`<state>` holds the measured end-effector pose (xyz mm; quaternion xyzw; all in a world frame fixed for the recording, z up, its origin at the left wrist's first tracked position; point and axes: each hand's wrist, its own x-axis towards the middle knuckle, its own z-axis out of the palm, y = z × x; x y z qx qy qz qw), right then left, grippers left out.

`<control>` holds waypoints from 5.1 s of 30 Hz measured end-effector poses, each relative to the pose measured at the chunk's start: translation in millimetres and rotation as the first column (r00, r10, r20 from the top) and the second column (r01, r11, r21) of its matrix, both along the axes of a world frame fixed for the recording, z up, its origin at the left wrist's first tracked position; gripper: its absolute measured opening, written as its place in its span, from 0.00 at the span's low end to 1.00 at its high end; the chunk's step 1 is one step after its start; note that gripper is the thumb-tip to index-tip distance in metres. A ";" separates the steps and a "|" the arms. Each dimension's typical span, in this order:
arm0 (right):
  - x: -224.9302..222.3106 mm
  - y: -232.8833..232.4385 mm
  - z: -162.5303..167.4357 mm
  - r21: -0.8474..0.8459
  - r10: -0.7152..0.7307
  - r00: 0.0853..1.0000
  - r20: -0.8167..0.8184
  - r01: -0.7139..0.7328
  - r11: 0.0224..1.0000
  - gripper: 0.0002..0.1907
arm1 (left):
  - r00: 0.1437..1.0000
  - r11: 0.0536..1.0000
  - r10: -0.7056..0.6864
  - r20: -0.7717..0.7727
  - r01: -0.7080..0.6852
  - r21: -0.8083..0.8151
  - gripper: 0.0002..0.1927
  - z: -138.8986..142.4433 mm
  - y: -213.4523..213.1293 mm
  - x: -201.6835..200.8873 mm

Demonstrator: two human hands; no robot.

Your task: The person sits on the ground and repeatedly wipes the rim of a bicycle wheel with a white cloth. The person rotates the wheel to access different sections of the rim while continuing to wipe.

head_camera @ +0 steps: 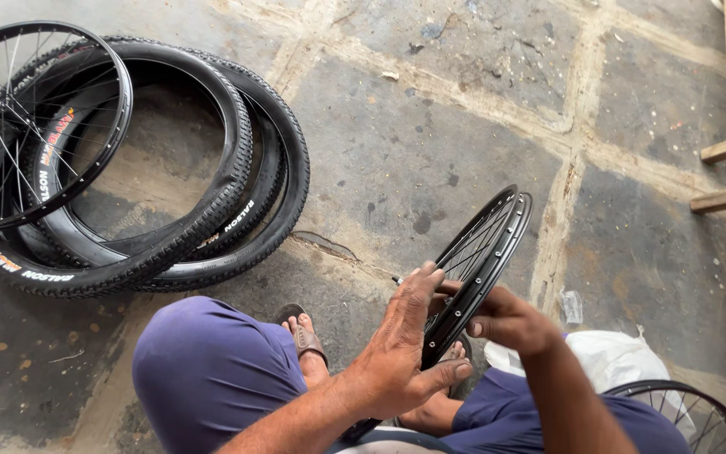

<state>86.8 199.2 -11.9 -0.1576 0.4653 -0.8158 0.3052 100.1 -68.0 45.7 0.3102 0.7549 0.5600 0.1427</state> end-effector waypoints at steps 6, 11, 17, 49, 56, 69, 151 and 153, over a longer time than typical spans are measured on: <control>9.8 -31.6 16.7 0.260 -0.280 0.920 -0.274 0.351 0.899 0.21 | 0.996 0.999 0.046 0.080 -0.043 -0.033 0.54 -3.8 0.5 -4.1; 40.8 -93.2 15.5 0.264 -0.446 0.287 -0.848 0.958 0.115 0.19 | 0.997 0.997 0.072 0.014 -0.072 -0.030 0.55 -2.5 0.7 -3.9; 18.4 -36.3 7.3 0.499 -0.287 0.877 -0.386 0.460 0.735 0.21 | 0.994 0.994 0.046 -0.094 -0.056 -0.099 0.54 1.2 7.2 0.8; 24.3 -40.5 7.4 0.321 -0.460 0.810 -0.364 0.573 0.754 0.21 | 0.994 0.999 0.038 0.102 -0.037 -0.013 0.55 0.3 -0.2 -4.1; 32.3 -96.5 2.6 0.151 -0.423 0.177 -0.889 0.984 0.096 0.20 | 0.995 0.996 0.087 0.057 -0.087 0.000 0.55 -1.8 -1.1 -3.9; 19.6 -56.4 -33.3 -0.152 -0.758 0.648 0.074 0.759 0.633 0.10 | 0.975 0.998 0.025 0.221 -0.037 0.052 0.35 -26.4 -41.8 34.5; 41.9 -59.5 -6.7 0.218 -0.563 0.565 -0.603 0.796 0.564 0.21 | 0.995 0.998 0.033 -0.089 -0.037 -0.050 0.57 -12.7 -2.0 5.1; 50.3 -90.7 -10.8 0.157 -0.585 0.198 -0.787 0.980 0.120 0.19 | 0.997 0.998 0.028 -0.077 -0.031 -0.050 0.58 -12.2 1.7 5.1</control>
